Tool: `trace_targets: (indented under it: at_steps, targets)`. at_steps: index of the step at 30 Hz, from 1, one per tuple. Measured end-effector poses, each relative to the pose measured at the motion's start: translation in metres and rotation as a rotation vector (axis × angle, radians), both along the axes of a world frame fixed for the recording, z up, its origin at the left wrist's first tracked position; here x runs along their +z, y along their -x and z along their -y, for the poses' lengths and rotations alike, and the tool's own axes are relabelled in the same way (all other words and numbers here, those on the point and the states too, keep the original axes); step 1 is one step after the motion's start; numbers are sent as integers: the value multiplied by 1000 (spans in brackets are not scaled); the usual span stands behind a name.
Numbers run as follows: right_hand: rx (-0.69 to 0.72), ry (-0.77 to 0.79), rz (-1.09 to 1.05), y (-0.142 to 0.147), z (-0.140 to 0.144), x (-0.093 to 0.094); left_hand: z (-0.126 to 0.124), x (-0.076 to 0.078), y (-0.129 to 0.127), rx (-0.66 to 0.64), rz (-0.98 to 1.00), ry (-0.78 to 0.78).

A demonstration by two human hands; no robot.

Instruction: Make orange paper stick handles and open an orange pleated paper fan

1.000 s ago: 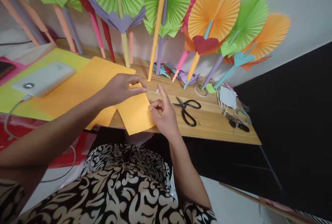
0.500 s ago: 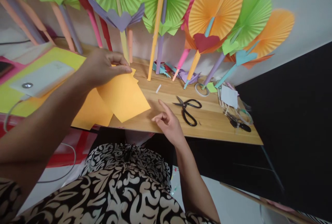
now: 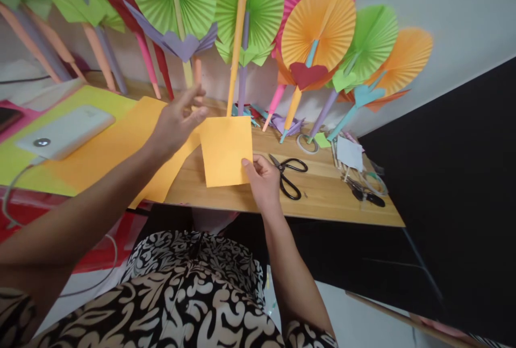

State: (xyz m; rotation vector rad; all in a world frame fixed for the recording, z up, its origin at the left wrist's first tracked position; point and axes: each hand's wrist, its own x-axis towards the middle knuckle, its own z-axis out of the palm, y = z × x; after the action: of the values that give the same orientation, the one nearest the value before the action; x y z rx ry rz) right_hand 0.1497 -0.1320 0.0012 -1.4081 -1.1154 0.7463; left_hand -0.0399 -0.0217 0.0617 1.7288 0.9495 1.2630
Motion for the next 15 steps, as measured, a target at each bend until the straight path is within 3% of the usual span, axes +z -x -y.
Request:
trace_targets:
  at_steps: [1, 4, 6, 10, 15]
  targets:
    - [-18, -7, -14, -2, -1, -1, 4, -11, -1, -25, 53, 85]
    - [-42, -11, -46, -3, -3, -5, 18, -43, -10, -318, 198, 474]
    - [-32, -12, -17, -6, -2, -6, 25, -54, -15, -348, 237, 658]
    - [-29, -12, 254, -36, 6, -8, 17, -49, -10, -190, 334, 624]
    - [-74, 33, 971, -109, 25, -17, -14, -34, 4, -148, 427, 554]
